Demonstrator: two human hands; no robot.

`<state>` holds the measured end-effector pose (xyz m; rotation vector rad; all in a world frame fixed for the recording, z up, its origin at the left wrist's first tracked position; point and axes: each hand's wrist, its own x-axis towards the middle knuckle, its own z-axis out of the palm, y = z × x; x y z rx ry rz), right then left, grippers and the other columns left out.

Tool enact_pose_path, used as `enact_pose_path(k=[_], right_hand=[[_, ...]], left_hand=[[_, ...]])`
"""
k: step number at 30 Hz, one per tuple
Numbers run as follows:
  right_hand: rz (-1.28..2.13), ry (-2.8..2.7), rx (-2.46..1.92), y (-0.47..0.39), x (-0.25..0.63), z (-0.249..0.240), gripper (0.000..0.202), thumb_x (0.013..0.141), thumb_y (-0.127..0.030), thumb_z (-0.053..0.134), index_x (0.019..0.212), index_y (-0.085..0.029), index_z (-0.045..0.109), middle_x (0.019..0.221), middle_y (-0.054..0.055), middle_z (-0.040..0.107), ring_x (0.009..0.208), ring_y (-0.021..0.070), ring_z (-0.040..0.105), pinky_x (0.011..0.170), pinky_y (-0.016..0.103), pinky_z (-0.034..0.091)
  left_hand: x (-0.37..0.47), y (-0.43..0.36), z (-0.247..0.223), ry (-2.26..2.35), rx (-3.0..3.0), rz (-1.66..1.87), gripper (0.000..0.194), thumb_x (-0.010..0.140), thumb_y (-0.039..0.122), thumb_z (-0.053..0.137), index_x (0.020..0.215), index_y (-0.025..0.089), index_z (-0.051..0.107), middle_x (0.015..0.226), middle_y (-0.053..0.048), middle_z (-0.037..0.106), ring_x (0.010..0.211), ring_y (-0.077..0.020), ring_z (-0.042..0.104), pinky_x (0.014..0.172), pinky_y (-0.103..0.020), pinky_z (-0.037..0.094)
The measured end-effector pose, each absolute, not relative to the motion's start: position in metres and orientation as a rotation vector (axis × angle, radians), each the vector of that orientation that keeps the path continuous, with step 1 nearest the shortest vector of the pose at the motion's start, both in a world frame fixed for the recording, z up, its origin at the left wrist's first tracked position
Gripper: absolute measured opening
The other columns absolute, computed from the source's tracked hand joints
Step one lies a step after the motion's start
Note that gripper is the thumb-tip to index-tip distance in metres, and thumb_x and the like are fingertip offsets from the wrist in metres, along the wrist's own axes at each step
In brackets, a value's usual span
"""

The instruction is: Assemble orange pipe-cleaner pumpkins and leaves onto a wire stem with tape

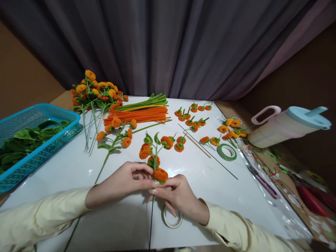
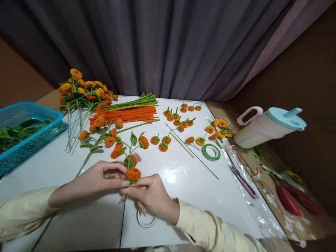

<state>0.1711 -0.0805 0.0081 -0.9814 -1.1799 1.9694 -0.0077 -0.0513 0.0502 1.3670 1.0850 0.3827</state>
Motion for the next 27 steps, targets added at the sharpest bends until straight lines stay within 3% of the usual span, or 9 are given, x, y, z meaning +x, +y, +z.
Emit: enact_pose_path(k=[6, 17, 22, 27], right_hand=[[2.036, -1.220, -0.922, -0.077, 0.174, 0.013, 0.031, 0.070, -0.042, 0.070, 0.069, -0.011, 0.070, 0.052, 0.000, 0.063, 0.028, 0.0039, 0.044, 0.030, 0.016, 0.031], [2.173, -1.285, -0.887, -0.067, 0.182, 0.021, 0.035, 0.076, -0.043, 0.064, 0.077, -0.007, 0.066, 0.047, -0.001, 0.060, 0.030, 0.0041, 0.048, 0.034, 0.015, 0.029], [2.205, -1.226, -0.879, -0.069, 0.183, 0.017, 0.034, 0.077, -0.037, 0.065, 0.096, -0.011, 0.054, 0.064, 0.003, 0.068, 0.034, 0.0072, 0.055, 0.032, 0.013, 0.032], [2.299, -1.172, -0.780, -0.065, 0.187, 0.018, 0.051, 0.076, -0.035, 0.068, 0.111, -0.020, 0.034, 0.074, 0.002, 0.067, 0.048, 0.0141, 0.065, 0.034, 0.013, 0.040]], left_hand=[[-0.001, -0.047, 0.041, 0.991, 1.328, 0.468, 0.021, 0.068, 0.032, 0.068, 0.074, 0.012, 0.064, 0.071, -0.001, 0.060, 0.065, -0.0126, 0.053, 0.060, -0.023, 0.042], [-0.005, -0.045, 0.034, 1.072, 1.579, 0.547, 0.017, 0.073, 0.030, 0.063, 0.069, 0.013, 0.064, 0.068, -0.001, 0.062, 0.064, -0.0121, 0.054, 0.061, -0.022, 0.042], [-0.005, -0.053, 0.025, 1.097, 1.869, 0.681, 0.015, 0.078, 0.027, 0.057, 0.069, 0.015, 0.060, 0.064, 0.000, 0.061, 0.061, -0.0111, 0.052, 0.061, -0.021, 0.040], [-0.007, -0.056, 0.019, 1.058, 1.938, 0.710, 0.015, 0.081, 0.028, 0.054, 0.071, 0.016, 0.057, 0.064, 0.000, 0.058, 0.059, -0.0105, 0.050, 0.058, -0.020, 0.039]])
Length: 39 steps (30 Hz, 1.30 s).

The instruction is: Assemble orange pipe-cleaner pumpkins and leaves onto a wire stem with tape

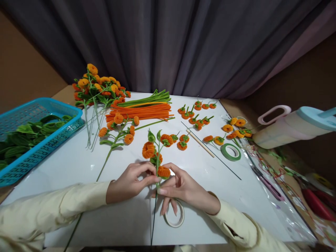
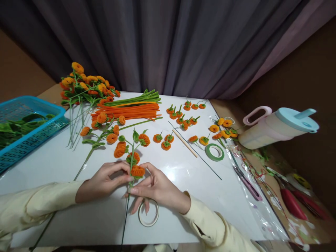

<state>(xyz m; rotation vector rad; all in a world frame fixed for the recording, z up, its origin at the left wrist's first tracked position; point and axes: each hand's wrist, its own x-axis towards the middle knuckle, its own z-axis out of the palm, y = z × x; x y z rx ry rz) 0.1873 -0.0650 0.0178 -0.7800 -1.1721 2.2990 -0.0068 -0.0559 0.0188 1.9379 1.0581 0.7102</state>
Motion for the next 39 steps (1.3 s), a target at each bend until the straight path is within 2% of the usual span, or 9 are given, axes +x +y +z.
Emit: enact_pose_path(k=[2, 5, 8, 10, 15, 22, 25, 33, 39], right_hand=[[2.287, -1.182, -0.781, -0.063, 0.190, 0.022, 0.048, 0.077, -0.036, 0.066, 0.110, -0.022, 0.035, 0.073, 0.000, 0.065, 0.052, 0.0155, 0.066, 0.037, 0.015, 0.044], [2.157, -1.287, -0.872, -0.060, 0.194, 0.027, 0.035, 0.080, -0.038, 0.062, 0.105, -0.020, 0.045, 0.070, -0.002, 0.062, 0.055, 0.0152, 0.066, 0.047, 0.022, 0.051], [1.854, -1.393, -0.979, -0.059, 0.195, 0.025, 0.028, 0.075, -0.033, 0.068, 0.096, -0.017, 0.059, 0.079, 0.002, 0.065, 0.064, 0.0137, 0.064, 0.060, 0.025, 0.052], [1.713, -1.344, -0.994, -0.060, 0.193, 0.020, 0.026, 0.071, -0.031, 0.072, 0.090, -0.017, 0.062, 0.084, 0.003, 0.066, 0.064, 0.0118, 0.062, 0.062, 0.024, 0.051], [1.766, -1.186, -0.901, -0.065, 0.187, 0.010, 0.023, 0.074, -0.032, 0.070, 0.082, -0.018, 0.053, 0.075, 0.000, 0.065, 0.056, 0.0097, 0.058, 0.056, 0.023, 0.048], [1.516, -1.317, -1.028, -0.069, 0.183, 0.009, 0.026, 0.074, -0.039, 0.067, 0.076, -0.019, 0.050, 0.065, -0.001, 0.060, 0.053, 0.0115, 0.055, 0.052, 0.024, 0.044], [1.401, -1.418, -1.042, -0.070, 0.181, 0.007, 0.025, 0.076, -0.039, 0.065, 0.074, -0.019, 0.051, 0.068, 0.000, 0.063, 0.057, 0.0124, 0.057, 0.052, 0.023, 0.044], [1.207, -1.565, -1.033, -0.069, 0.181, 0.002, 0.016, 0.079, -0.033, 0.063, 0.083, -0.019, 0.056, 0.084, 0.006, 0.069, 0.071, 0.0164, 0.063, 0.064, 0.027, 0.049], [1.448, -1.412, -0.986, -0.067, 0.181, 0.007, 0.029, 0.076, -0.034, 0.067, 0.093, -0.021, 0.048, 0.081, 0.002, 0.066, 0.073, 0.0142, 0.061, 0.068, 0.026, 0.047]], left_hand=[[-0.007, -0.055, 0.019, 1.029, 1.906, 0.692, 0.016, 0.081, 0.028, 0.053, 0.071, 0.016, 0.056, 0.064, 0.000, 0.058, 0.059, -0.0103, 0.050, 0.058, -0.019, 0.039], [-0.006, -0.054, 0.019, 1.016, 1.867, 0.670, 0.018, 0.081, 0.030, 0.053, 0.071, 0.016, 0.056, 0.065, 0.000, 0.058, 0.060, -0.0103, 0.051, 0.058, -0.019, 0.040], [-0.004, -0.053, 0.020, 1.029, 1.815, 0.657, 0.020, 0.081, 0.033, 0.055, 0.070, 0.015, 0.057, 0.065, 0.000, 0.058, 0.061, -0.0108, 0.051, 0.059, -0.020, 0.040], [-0.004, -0.053, 0.021, 1.038, 1.768, 0.655, 0.021, 0.079, 0.034, 0.056, 0.071, 0.015, 0.059, 0.067, -0.001, 0.059, 0.063, -0.0116, 0.052, 0.061, -0.021, 0.041], [-0.003, -0.051, 0.022, 1.028, 1.673, 0.655, 0.020, 0.076, 0.032, 0.061, 0.069, 0.014, 0.061, 0.067, -0.001, 0.060, 0.065, -0.0121, 0.053, 0.063, -0.022, 0.042], [-0.003, -0.049, 0.024, 1.004, 1.580, 0.579, 0.018, 0.073, 0.031, 0.062, 0.068, 0.014, 0.062, 0.068, -0.002, 0.063, 0.065, -0.0124, 0.054, 0.063, -0.022, 0.044], [-0.003, -0.048, 0.024, 0.985, 1.571, 0.560, 0.017, 0.072, 0.030, 0.063, 0.068, 0.014, 0.063, 0.069, -0.002, 0.063, 0.065, -0.0123, 0.053, 0.063, -0.022, 0.043], [-0.004, -0.044, 0.021, 0.873, 1.480, 0.504, 0.021, 0.073, 0.033, 0.062, 0.071, 0.012, 0.062, 0.068, -0.001, 0.056, 0.062, -0.0114, 0.048, 0.058, -0.022, 0.040], [-0.005, -0.044, 0.025, 0.860, 1.462, 0.464, 0.018, 0.073, 0.030, 0.061, 0.072, 0.012, 0.060, 0.070, -0.001, 0.057, 0.065, -0.0112, 0.049, 0.062, -0.022, 0.041]])
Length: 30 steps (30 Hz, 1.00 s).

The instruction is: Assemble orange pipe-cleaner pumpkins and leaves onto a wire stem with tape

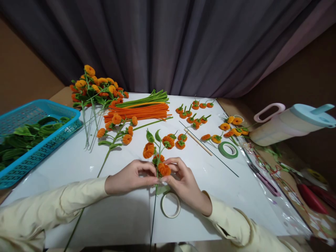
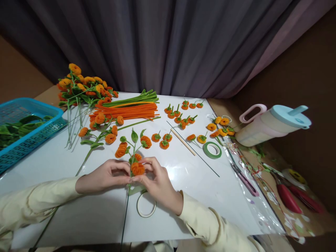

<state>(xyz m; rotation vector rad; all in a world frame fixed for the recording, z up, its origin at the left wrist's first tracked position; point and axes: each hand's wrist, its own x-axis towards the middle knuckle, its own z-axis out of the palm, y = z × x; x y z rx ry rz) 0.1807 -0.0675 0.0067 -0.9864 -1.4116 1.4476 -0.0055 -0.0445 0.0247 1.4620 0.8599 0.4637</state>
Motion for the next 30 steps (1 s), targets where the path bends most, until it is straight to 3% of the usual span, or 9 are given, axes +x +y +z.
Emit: enact_pose_path(k=[5, 9, 14, 19, 25, 30], right_hand=[[1.974, -1.384, -0.929, -0.063, 0.186, 0.010, 0.040, 0.061, -0.035, 0.078, 0.083, -0.017, 0.052, 0.071, 0.000, 0.064, 0.066, 0.0126, 0.059, 0.065, 0.024, 0.046], [2.047, -1.488, -1.013, -0.071, 0.186, 0.014, 0.028, 0.070, -0.038, 0.071, 0.064, -0.014, 0.057, 0.051, -0.002, 0.057, 0.048, 0.0094, 0.052, 0.053, 0.021, 0.041], [1.681, -1.798, -1.185, -0.086, 0.182, 0.030, 0.029, 0.084, -0.028, 0.053, 0.058, -0.015, 0.053, 0.050, -0.003, 0.048, 0.047, 0.0083, 0.042, 0.049, 0.020, 0.033], [1.214, -2.108, -1.191, -0.092, 0.180, 0.041, 0.032, 0.087, -0.017, 0.044, 0.055, -0.016, 0.045, 0.054, -0.003, 0.040, 0.054, 0.0096, 0.039, 0.056, 0.022, 0.032], [1.001, -2.278, -1.300, -0.096, 0.178, 0.040, 0.023, 0.088, -0.014, 0.041, 0.066, -0.017, 0.049, 0.056, -0.003, 0.045, 0.050, 0.0097, 0.039, 0.051, 0.021, 0.028], [0.555, -2.402, -1.330, -0.105, 0.167, 0.037, 0.025, 0.089, -0.016, 0.035, 0.074, -0.014, 0.055, 0.055, 0.003, 0.054, 0.049, 0.0144, 0.044, 0.050, 0.024, 0.028]], left_hand=[[-0.007, -0.046, 0.024, 0.885, 1.483, 0.495, 0.018, 0.074, 0.030, 0.062, 0.071, 0.013, 0.058, 0.067, 0.001, 0.056, 0.063, -0.0099, 0.050, 0.061, -0.020, 0.041], [-0.008, -0.046, 0.024, 0.907, 1.562, 0.527, 0.017, 0.075, 0.030, 0.061, 0.070, 0.013, 0.057, 0.065, 0.002, 0.055, 0.062, -0.0094, 0.050, 0.059, -0.019, 0.042], [-0.006, -0.047, 0.025, 0.962, 1.696, 0.559, 0.017, 0.076, 0.028, 0.060, 0.068, 0.013, 0.058, 0.065, 0.001, 0.057, 0.061, -0.0097, 0.051, 0.060, -0.020, 0.042], [-0.005, -0.049, 0.024, 1.031, 1.834, 0.575, 0.018, 0.077, 0.029, 0.058, 0.067, 0.014, 0.059, 0.064, 0.000, 0.058, 0.061, -0.0106, 0.052, 0.061, -0.021, 0.041], [-0.003, -0.051, 0.023, 1.090, 1.770, 0.546, 0.018, 0.076, 0.029, 0.057, 0.066, 0.014, 0.058, 0.065, 0.000, 0.055, 0.062, -0.0112, 0.050, 0.060, -0.022, 0.041], [-0.001, -0.052, 0.021, 1.140, 1.663, 0.532, 0.020, 0.075, 0.031, 0.057, 0.066, 0.014, 0.057, 0.062, 0.001, 0.053, 0.060, -0.0110, 0.047, 0.057, -0.022, 0.039]])
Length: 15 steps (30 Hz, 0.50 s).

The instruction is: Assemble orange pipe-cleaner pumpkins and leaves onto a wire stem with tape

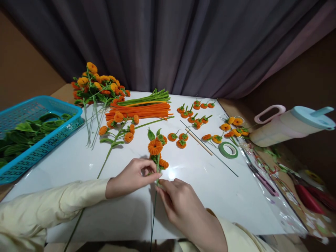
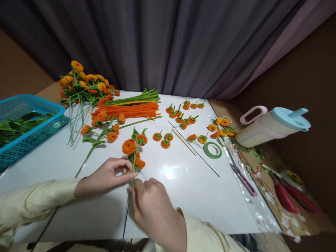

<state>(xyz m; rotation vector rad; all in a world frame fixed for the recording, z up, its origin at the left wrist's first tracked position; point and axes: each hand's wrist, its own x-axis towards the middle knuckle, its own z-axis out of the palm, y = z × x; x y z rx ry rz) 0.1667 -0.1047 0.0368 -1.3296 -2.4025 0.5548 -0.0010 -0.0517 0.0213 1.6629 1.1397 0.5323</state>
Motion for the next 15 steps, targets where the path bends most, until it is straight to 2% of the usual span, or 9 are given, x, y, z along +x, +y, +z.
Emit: enact_pose_path(k=[5, 11, 15], right_hand=[[0.241, -2.313, -1.373, -0.106, 0.155, 0.028, 0.040, 0.093, -0.020, 0.026, 0.070, -0.013, 0.058, 0.046, 0.004, 0.052, 0.042, 0.0156, 0.042, 0.046, 0.026, 0.023], [0.571, -2.057, -1.409, -0.110, 0.154, 0.022, 0.033, 0.090, -0.019, 0.036, 0.063, -0.014, 0.055, 0.048, -0.001, 0.047, 0.044, 0.0112, 0.041, 0.047, 0.022, 0.027], [0.766, -1.839, -1.438, -0.113, 0.152, 0.020, 0.033, 0.088, -0.023, 0.041, 0.062, -0.014, 0.058, 0.049, -0.002, 0.043, 0.044, 0.0091, 0.037, 0.044, 0.019, 0.027]], left_hand=[[0.001, -0.053, 0.023, 1.206, 1.611, 0.524, 0.019, 0.073, 0.032, 0.059, 0.066, 0.014, 0.059, 0.057, 0.003, 0.047, 0.055, -0.0094, 0.040, 0.052, -0.021, 0.033], [0.001, -0.052, 0.030, 1.064, 1.380, 0.548, 0.018, 0.071, 0.030, 0.062, 0.067, 0.013, 0.060, 0.063, 0.002, 0.052, 0.060, -0.0101, 0.043, 0.057, -0.022, 0.035], [-0.002, -0.050, 0.032, 0.997, 1.234, 0.497, 0.022, 0.071, 0.034, 0.064, 0.070, 0.012, 0.064, 0.056, 0.003, 0.047, 0.055, -0.0088, 0.037, 0.050, -0.022, 0.028]])
